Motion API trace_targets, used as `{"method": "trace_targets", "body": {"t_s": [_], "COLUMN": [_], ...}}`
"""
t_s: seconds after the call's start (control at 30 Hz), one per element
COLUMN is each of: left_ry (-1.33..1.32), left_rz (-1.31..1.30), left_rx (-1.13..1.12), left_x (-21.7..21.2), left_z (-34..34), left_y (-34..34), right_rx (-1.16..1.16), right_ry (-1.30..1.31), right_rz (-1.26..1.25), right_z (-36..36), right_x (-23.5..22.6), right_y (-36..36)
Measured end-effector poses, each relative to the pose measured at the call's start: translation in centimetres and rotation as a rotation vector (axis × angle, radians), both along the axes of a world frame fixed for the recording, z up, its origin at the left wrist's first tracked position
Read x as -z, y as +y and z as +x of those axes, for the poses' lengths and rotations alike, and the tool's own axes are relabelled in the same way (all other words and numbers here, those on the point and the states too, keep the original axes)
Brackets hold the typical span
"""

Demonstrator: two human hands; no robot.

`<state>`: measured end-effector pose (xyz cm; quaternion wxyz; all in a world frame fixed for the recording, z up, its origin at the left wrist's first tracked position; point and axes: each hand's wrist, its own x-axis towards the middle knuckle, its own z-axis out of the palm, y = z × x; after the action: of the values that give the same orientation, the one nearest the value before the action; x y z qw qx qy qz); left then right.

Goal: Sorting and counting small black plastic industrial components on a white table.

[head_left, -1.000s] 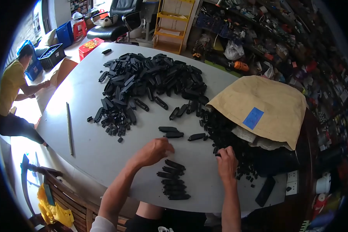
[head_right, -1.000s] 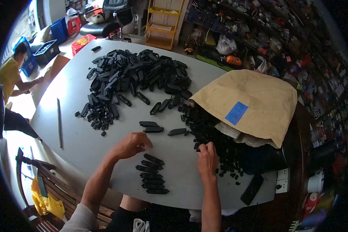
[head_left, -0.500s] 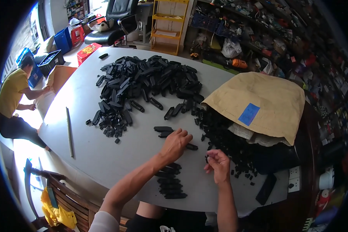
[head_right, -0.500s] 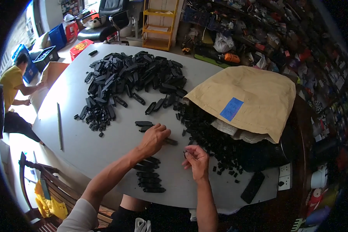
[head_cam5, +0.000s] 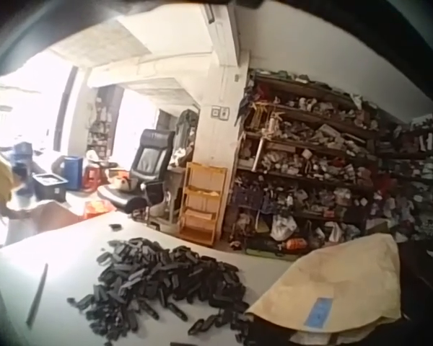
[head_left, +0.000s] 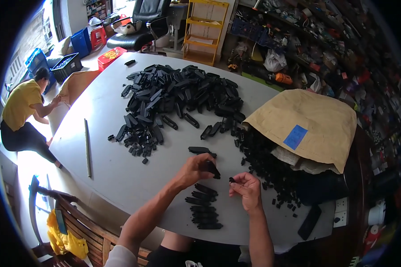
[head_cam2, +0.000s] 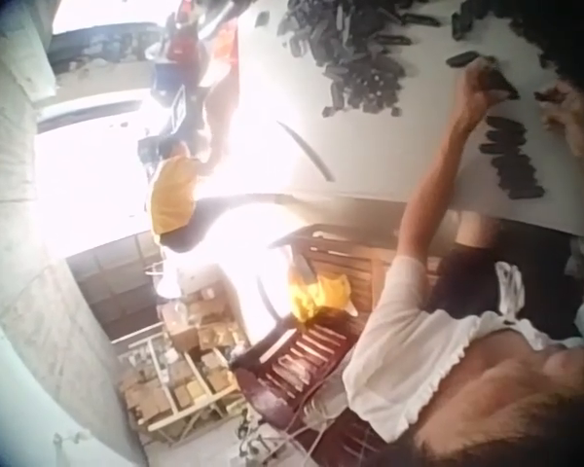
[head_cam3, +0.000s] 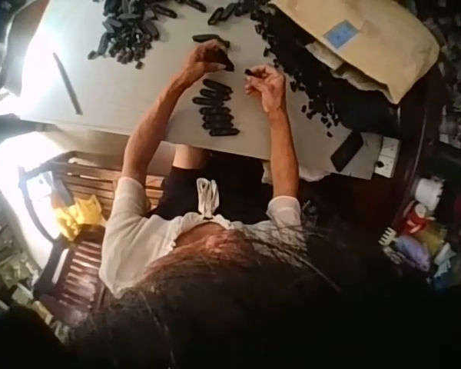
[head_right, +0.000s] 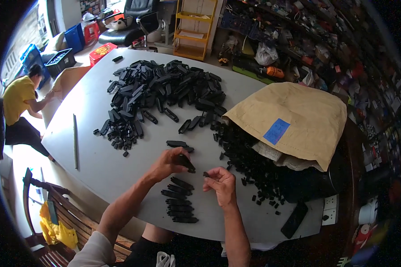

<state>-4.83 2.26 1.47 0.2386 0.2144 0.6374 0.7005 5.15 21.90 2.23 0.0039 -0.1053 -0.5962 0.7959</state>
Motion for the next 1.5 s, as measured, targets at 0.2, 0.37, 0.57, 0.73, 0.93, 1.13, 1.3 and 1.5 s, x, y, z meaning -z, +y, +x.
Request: {"method": "trace_targets", "body": {"t_s": [0.2, 0.37, 0.57, 0.73, 0.93, 1.13, 1.3, 1.5], "left_ry": [0.435, 0.716, 0.672, 0.619, 0.561, 0.528, 0.537, 0.517], "left_rz": [-0.308, -0.438, -0.482, -0.443, -0.415, -0.395, -0.391, -0.484], "left_rx": [-0.074, -0.175, -0.139, -0.141, -0.255, -0.119, -0.11, -0.134], "left_x": [1.0, 1.0, 1.9, 1.6, 0.7, 0.6, 1.2, -0.6], "left_z": [0.1, 0.4, 0.2, 0.2, 0.7, 0.3, 0.2, 0.5], "left_y": [-1.0, -2.2, -2.9, -2.7, -2.5, -3.3, -3.4, -3.6], "right_rx": [0.002, -0.009, -0.081, -0.071, -0.021, -0.018, -0.023, -0.005], "right_ry": [-0.01, -0.008, 0.203, 0.357, 0.211, 0.254, 0.265, 0.289], "right_rz": [0.21, 0.62, 0.904, 1.039, 0.958, 1.008, 1.041, 1.085], "right_z": [-0.8, -1.9, -3.2, -4.2, -3.8, -4.0, -4.3, -4.5], "right_x": [0.2, -1.0, -1.2, -0.1, -0.9, 0.3, 0.1, 0.1], "right_y": [-1.0, -3.0, -5.2, -5.4, -4.9, -4.6, -5.0, -4.8]}}
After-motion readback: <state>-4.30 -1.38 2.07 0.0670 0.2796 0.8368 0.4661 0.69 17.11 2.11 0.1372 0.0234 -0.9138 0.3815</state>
